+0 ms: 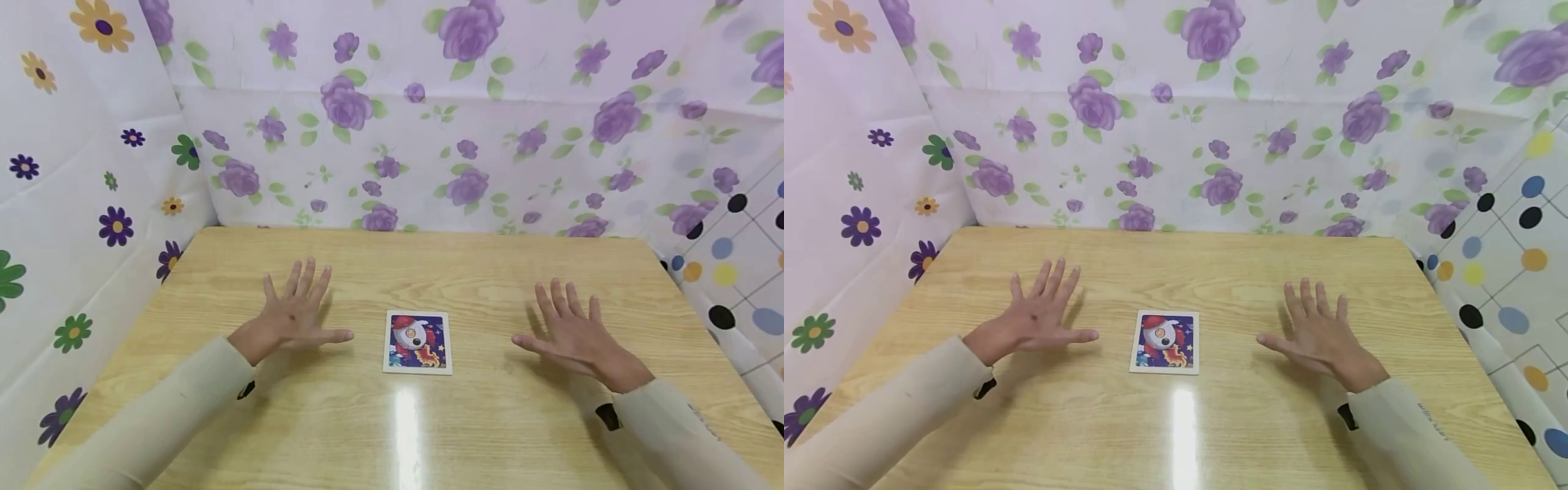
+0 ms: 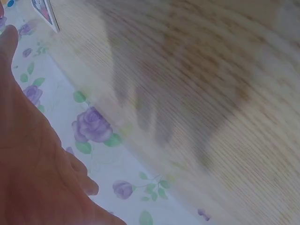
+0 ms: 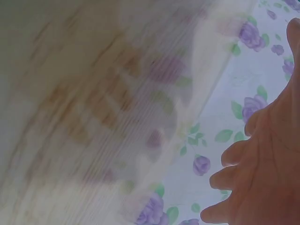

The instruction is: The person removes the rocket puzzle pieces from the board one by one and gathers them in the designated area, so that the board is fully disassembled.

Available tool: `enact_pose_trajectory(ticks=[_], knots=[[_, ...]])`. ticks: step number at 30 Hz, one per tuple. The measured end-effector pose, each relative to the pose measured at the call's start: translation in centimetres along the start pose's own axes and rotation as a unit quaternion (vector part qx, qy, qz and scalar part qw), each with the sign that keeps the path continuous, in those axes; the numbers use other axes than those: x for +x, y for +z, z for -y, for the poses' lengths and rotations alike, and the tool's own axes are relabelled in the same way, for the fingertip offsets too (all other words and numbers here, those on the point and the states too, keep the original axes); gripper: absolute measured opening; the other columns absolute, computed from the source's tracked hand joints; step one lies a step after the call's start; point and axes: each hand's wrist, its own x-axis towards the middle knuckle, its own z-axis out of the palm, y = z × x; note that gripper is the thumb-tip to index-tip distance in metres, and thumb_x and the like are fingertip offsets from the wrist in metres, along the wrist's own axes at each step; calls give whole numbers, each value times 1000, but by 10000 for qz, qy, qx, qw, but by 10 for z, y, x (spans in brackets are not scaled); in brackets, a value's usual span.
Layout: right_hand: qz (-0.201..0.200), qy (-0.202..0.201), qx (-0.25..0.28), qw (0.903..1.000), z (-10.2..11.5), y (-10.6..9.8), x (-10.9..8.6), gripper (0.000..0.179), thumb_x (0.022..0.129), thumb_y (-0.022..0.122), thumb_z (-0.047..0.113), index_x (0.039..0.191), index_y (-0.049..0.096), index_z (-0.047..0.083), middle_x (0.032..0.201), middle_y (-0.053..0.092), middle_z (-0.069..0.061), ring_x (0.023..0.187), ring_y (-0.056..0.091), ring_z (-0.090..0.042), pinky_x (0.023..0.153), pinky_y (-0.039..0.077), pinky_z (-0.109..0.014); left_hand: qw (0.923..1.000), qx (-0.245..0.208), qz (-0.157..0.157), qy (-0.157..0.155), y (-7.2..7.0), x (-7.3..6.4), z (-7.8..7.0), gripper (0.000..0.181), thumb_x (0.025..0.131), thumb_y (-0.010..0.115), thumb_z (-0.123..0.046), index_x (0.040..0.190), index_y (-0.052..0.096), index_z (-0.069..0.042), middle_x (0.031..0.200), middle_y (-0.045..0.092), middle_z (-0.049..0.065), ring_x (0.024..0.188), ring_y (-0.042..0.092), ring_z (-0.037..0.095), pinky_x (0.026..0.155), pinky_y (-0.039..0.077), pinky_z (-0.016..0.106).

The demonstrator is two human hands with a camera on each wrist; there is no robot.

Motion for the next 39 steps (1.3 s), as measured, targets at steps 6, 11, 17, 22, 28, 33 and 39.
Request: enact_pose_trajectory(ticks=[6, 11, 17, 22, 28, 33, 39], knots=[[145, -212, 343, 9991, 3, 3, 3, 106, 94, 51, 67, 158, 4, -2, 161, 1, -33, 145, 1, -55, 110, -1, -75, 9996, -169, -55, 208, 7, 0, -4, 125, 79, 52, -84, 160, 0, -5, 163, -12, 22, 149, -13, 42, 104, -14, 78], [197, -372, 694, 9967, 5, 4, 7, 104, 95, 53, 63, 157, 7, -7, 161, 4, -31, 147, 5, -50, 113, 5, -70, 9983, -250, -41, 516, 11, 4, -10, 125, 79, 54, -83, 160, 0, -4, 164, -10, 21, 150, -10, 40, 106, -11, 77], [286, -397, 1303, 9903, 10, 0, 11, 101, 97, 53, 61, 156, 10, -9, 161, 7, -31, 147, 10, -49, 114, 14, -67, 9962, -252, 0, 839, 14, 8, -17, 124, 79, 54, -83, 160, 2, -5, 164, -7, 20, 151, -5, 39, 110, -3, 75], [258, -453, 1741, 9833, 15, 0, 15, 94, 99, 53, 56, 155, 15, -10, 160, 15, -31, 146, 18, -49, 113, 21, -65, 9928, -217, -56, 1174, 18, 12, -25, 123, 79, 57, -81, 160, 8, -3, 164, -3, 22, 151, -1, 39, 114, 2, 70], [70, -426, 2156, 9755, 19, 1, 20, 79, 102, 52, 48, 154, 27, -7, 154, 33, -31, 138, 35, -51, 106, 36, -64, 9886, -357, 16, 1461, 25, 16, -33, 122, 79, 60, -79, 160, 10, -2, 164, 4, 25, 151, 2, 40, 117, 5, 64], [-4, -413, 2622, 9641, 22, 2, 24, 70, 105, 50, 43, 151, 34, -7, 148, 44, -28, 132, 45, -48, 104, 42, -59, 9835, -481, 65, 1743, 31, 20, -42, 122, 77, 64, -78, 160, 13, -4, 164, 10, 23, 151, 10, 37, 120, 11, 55], [100, -285, 2892, 9568, 30, 4, 29, 63, 106, 50, 38, 146, 42, -9, 140, 53, -26, 126, 53, -43, 101, 47, -54, 9799, -521, 142, 1923, 36, 21, -52, 120, 77, 65, -78, 160, 16, -7, 164, 13, 21, 150, 13, 35, 120, 15, 50]])
